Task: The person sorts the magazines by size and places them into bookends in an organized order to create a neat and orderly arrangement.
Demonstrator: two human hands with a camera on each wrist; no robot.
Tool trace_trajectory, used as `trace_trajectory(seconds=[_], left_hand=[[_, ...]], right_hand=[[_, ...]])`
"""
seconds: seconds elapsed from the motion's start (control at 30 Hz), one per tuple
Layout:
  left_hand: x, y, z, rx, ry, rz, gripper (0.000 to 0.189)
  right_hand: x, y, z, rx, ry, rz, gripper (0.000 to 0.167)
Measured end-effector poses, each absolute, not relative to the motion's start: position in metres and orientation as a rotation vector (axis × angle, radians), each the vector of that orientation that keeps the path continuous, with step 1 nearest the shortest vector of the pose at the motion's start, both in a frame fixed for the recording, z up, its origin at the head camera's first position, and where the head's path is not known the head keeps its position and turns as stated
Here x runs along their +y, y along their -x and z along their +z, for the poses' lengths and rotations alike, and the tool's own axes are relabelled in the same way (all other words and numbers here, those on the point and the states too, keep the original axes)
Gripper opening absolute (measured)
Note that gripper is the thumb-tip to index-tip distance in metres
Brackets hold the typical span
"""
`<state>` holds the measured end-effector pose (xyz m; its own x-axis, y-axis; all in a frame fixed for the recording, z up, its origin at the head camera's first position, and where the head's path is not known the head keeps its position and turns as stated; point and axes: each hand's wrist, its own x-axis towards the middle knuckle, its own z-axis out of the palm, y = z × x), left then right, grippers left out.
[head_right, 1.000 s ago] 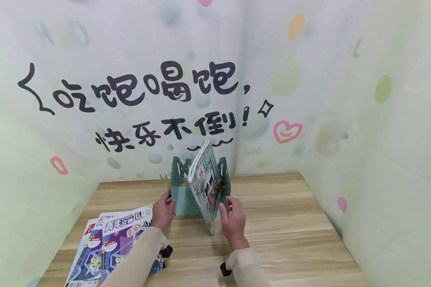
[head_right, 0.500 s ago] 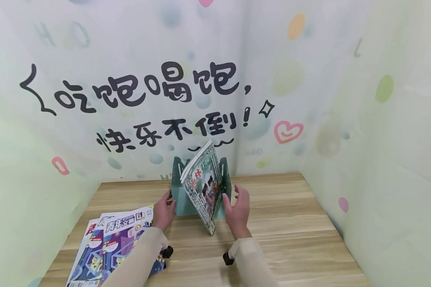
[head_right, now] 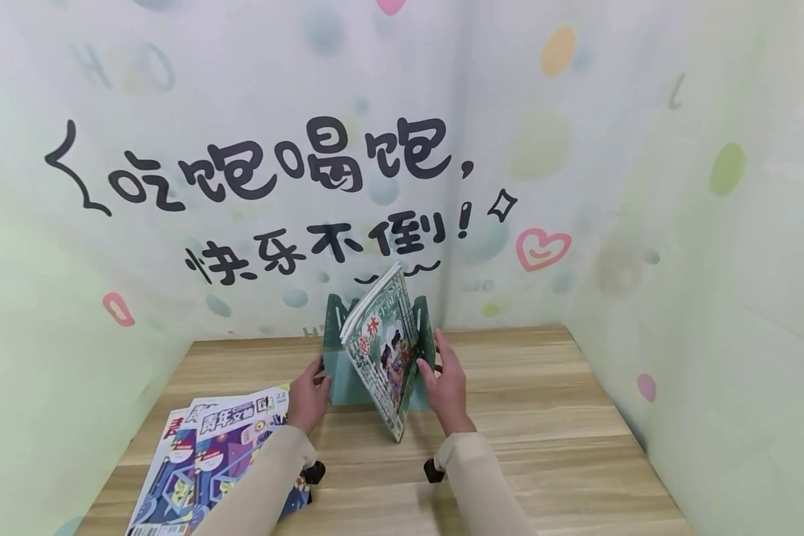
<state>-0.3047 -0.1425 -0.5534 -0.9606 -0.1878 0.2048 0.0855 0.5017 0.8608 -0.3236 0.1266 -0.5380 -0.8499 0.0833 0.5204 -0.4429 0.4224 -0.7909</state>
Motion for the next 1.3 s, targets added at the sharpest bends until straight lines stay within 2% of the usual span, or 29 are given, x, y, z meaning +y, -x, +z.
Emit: trace_trajectory(seconds=[0.63,1.3], left_hand=[[-0.142,0.304,-0.552,-2.473,-0.079,-1.440,0.049],[-0.144,0.294,-0.559,-2.356,-0.062,-1.509,0.048]], right_hand=[[0.142,0.331,-0.536,-2.258,-0.425,1.494,0.060],[0.147,0.329,-0.533,-2.347,-0.451,1.477,0.060]])
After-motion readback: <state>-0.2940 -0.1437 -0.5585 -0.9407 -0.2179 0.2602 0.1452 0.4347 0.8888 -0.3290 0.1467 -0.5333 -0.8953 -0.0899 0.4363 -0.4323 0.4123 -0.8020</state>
